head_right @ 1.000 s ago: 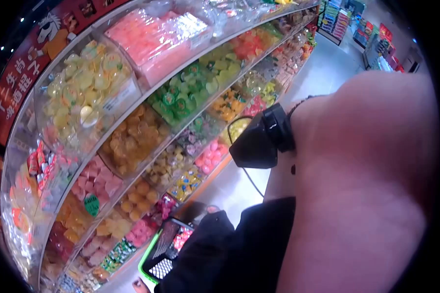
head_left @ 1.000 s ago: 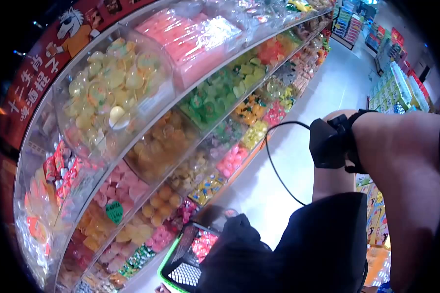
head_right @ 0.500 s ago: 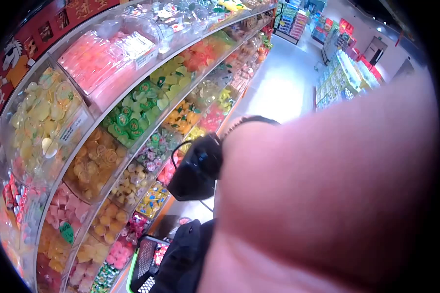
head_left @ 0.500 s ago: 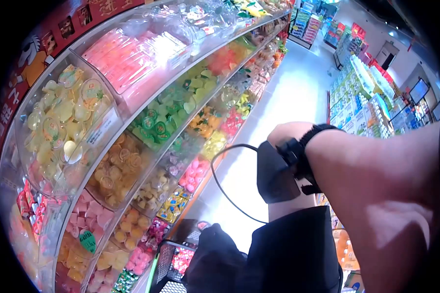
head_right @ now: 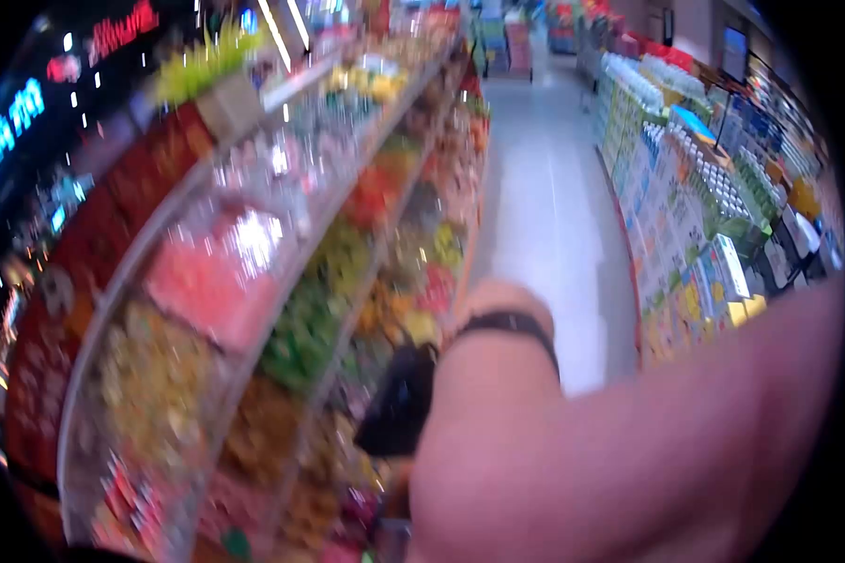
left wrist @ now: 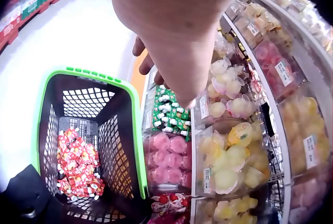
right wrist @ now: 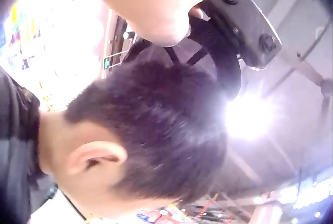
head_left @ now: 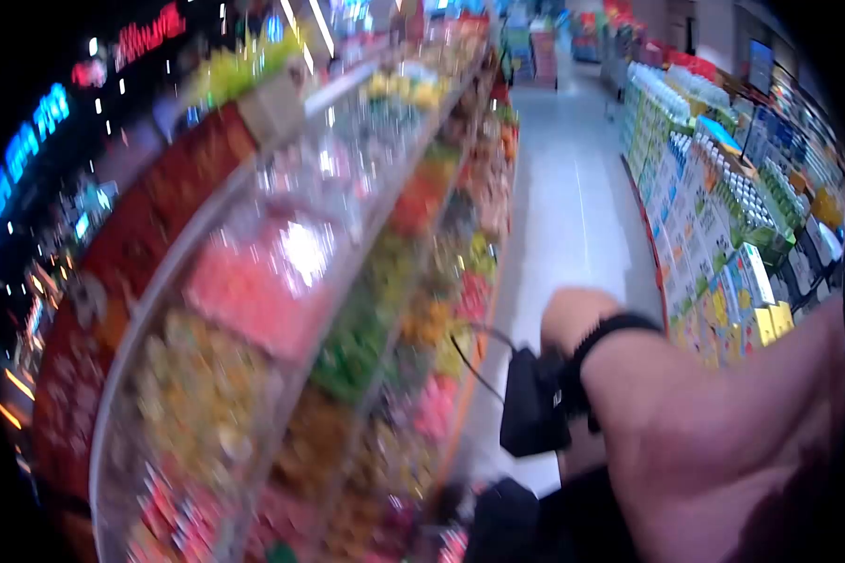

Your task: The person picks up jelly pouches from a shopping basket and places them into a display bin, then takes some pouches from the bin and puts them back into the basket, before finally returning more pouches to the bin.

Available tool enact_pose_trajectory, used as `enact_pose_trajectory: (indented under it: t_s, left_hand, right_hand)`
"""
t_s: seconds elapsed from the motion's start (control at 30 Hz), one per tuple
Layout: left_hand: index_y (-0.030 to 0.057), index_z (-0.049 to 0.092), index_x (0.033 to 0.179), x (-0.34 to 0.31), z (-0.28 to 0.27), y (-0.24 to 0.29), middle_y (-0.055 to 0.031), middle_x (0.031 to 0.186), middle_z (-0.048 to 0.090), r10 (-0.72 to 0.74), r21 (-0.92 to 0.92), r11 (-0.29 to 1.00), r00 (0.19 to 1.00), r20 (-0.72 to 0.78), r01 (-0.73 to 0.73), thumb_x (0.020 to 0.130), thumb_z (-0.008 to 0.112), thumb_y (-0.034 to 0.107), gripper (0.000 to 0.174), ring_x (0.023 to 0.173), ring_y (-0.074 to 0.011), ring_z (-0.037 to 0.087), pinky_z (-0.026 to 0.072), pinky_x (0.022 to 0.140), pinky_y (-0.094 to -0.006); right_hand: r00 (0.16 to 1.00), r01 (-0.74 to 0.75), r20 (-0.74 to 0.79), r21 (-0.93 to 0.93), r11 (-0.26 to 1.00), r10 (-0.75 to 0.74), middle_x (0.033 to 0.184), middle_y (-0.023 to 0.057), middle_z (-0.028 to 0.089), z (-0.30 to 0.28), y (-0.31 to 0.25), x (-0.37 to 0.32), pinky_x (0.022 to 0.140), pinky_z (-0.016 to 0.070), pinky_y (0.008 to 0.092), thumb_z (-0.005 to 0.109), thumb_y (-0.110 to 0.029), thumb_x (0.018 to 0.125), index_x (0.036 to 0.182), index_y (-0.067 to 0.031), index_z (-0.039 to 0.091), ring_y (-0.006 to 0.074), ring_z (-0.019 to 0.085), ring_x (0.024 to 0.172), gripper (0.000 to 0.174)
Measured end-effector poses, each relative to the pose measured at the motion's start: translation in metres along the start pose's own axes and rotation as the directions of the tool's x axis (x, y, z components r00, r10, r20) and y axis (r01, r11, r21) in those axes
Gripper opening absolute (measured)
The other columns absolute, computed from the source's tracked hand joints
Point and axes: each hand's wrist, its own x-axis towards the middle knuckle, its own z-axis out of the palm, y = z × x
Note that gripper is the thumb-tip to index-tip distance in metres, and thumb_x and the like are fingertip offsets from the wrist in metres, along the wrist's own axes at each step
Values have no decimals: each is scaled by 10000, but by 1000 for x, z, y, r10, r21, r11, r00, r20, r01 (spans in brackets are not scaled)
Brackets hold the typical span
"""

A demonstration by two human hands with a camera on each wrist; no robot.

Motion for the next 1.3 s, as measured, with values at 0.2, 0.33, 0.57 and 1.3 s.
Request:
enact_pose_trajectory:
  t_s: [0.2,0.33,0.57,1.3]
  left_hand:
    - [-43,561,970,-47,26,-58,-174,908,602,-164,-22,986,985,45,165,829,659,259,347,824,-256,569,454,740,-363]
    - [-41,564,956,-61,10,-87,-168,893,604,-177,6,984,982,-68,178,829,658,256,336,809,-249,569,455,729,-358]
    - [-38,568,932,-97,5,-114,-157,867,607,-300,-6,953,941,-154,302,829,658,251,319,784,-236,569,456,709,-348]
    - [-29,581,856,-220,-82,-179,-123,787,618,-492,-41,860,804,-333,509,830,656,234,275,703,-196,569,461,648,-318]
  right_hand:
    - [989,143,26,30,989,-144,930,102,614,41,5,-33,778,481,391,685,-105,766,990,-85,609,252,594,843,237]
    - [997,77,-19,26,997,-77,923,100,615,39,3,-36,774,482,392,686,-101,763,986,-86,610,252,595,837,237]
    - [995,83,-49,15,996,-82,911,97,618,32,8,-48,768,483,395,689,-94,758,980,-87,612,250,597,826,235]
    - [995,95,-61,210,973,-84,872,87,625,35,-39,-22,749,487,403,697,-71,742,962,-90,619,247,605,791,234]
